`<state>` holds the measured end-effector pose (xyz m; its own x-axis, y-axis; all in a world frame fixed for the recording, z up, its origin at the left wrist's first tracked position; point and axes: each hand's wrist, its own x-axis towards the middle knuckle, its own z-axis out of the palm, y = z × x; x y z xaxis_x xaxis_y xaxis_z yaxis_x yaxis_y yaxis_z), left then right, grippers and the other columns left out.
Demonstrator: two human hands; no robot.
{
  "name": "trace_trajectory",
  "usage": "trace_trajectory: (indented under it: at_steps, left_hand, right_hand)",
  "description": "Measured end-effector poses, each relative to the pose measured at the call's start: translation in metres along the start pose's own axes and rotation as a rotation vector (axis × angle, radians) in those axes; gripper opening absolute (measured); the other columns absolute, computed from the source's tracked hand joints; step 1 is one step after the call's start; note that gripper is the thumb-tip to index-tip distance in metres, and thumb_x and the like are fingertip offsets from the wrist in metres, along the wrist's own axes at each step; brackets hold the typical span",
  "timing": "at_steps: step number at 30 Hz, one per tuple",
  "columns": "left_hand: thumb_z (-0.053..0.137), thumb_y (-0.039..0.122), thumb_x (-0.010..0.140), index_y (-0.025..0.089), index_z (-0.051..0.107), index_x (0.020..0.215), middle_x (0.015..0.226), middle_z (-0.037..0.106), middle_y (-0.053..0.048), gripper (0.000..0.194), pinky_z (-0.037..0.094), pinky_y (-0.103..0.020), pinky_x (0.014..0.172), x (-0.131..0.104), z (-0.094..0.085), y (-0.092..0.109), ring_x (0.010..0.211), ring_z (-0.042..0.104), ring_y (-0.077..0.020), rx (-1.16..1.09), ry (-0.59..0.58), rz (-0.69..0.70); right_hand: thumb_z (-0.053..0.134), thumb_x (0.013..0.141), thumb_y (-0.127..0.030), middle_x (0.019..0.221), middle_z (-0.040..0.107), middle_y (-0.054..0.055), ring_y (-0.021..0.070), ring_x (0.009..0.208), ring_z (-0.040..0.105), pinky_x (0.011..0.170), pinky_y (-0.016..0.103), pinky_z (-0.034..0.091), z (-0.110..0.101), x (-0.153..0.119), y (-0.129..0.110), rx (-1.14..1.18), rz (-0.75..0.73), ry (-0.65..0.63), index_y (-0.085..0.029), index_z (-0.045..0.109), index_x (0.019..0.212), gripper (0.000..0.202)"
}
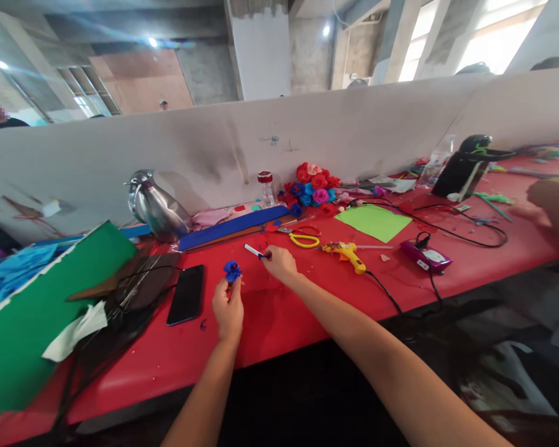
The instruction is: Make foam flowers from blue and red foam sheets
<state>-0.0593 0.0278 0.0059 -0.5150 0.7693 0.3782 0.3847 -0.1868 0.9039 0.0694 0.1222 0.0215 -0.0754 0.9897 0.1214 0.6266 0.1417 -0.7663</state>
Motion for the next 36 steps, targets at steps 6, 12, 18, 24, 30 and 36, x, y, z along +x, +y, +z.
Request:
trace_trajectory:
  at_steps: [6, 12, 18, 24, 30, 36]
  left_hand:
    - [0.058, 0.045, 0.072, 0.019, 0.058, 0.071, 0.061, 0.056, 0.001, 0.026, 0.041, -0.026, 0.062, 0.044, 0.029, 0.001, 0.061, 0.053, -0.0150, -0.114, 0.007, -0.128]
    - [0.056, 0.044, 0.072, 0.020, 0.051, 0.066, 0.052, 0.047, 0.005, 0.025, 0.033, -0.022, 0.047, 0.083, 0.051, -0.003, 0.047, 0.041, -0.0102, -0.170, -0.042, -0.135]
    - [0.054, 0.049, 0.074, 0.018, 0.060, 0.072, 0.055, 0.056, 0.002, 0.031, 0.037, -0.023, 0.047, 0.096, 0.042, -0.033, 0.048, 0.049, -0.0127, -0.014, 0.046, -0.123]
    - [0.056, 0.048, 0.072, 0.016, 0.068, 0.081, 0.069, 0.069, -0.006, 0.035, 0.048, -0.028, 0.059, 0.103, 0.030, -0.045, 0.062, 0.062, -0.0197, 0.054, 0.071, -0.159]
    - [0.048, 0.030, 0.076, 0.017, 0.072, 0.088, 0.089, 0.069, -0.013, 0.029, 0.050, -0.038, 0.077, 0.108, 0.032, -0.055, 0.080, 0.064, -0.0247, 0.306, 0.068, -0.040]
    - [0.058, 0.028, 0.074, 0.022, 0.066, 0.112, 0.115, 0.063, -0.014, 0.039, 0.041, -0.054, 0.094, 0.104, 0.036, -0.054, 0.105, 0.056, -0.0333, 0.606, 0.133, 0.083]
  right_hand:
    - [0.058, 0.078, -0.019, 0.078, 0.071, 0.000, 0.0125, 0.069, 0.062, 0.061, 0.020, 0.042, 0.007, 0.014, -0.007, 0.131, -0.104, -0.069, -0.021, 0.069, 0.087, 0.014]
    - [0.053, 0.077, -0.026, 0.064, 0.061, -0.002, 0.0115, 0.057, 0.052, 0.056, 0.021, 0.039, 0.018, 0.010, 0.008, 0.425, -0.099, -0.026, -0.017, 0.067, 0.081, 0.016]
    - [0.053, 0.075, -0.032, 0.060, 0.054, -0.002, 0.0109, 0.054, 0.045, 0.052, 0.021, 0.036, 0.016, 0.003, 0.010, 0.539, -0.041, -0.068, -0.016, 0.066, 0.081, 0.021]
    - [0.053, 0.076, -0.037, 0.057, 0.052, -0.002, 0.0109, 0.052, 0.043, 0.050, 0.022, 0.034, 0.012, 0.000, 0.005, 0.538, -0.010, -0.056, -0.017, 0.067, 0.079, 0.024]
    - [0.051, 0.078, -0.032, 0.082, 0.063, 0.003, 0.0102, 0.049, 0.049, 0.049, 0.023, 0.041, 0.018, 0.005, 0.018, 0.637, 0.086, -0.042, -0.016, 0.050, 0.127, 0.052]
    - [0.049, 0.079, -0.017, 0.075, 0.066, 0.003, 0.0131, 0.062, 0.057, 0.062, 0.023, 0.046, 0.012, -0.009, 0.011, 0.276, -0.137, -0.119, -0.020, 0.068, 0.086, 0.021]
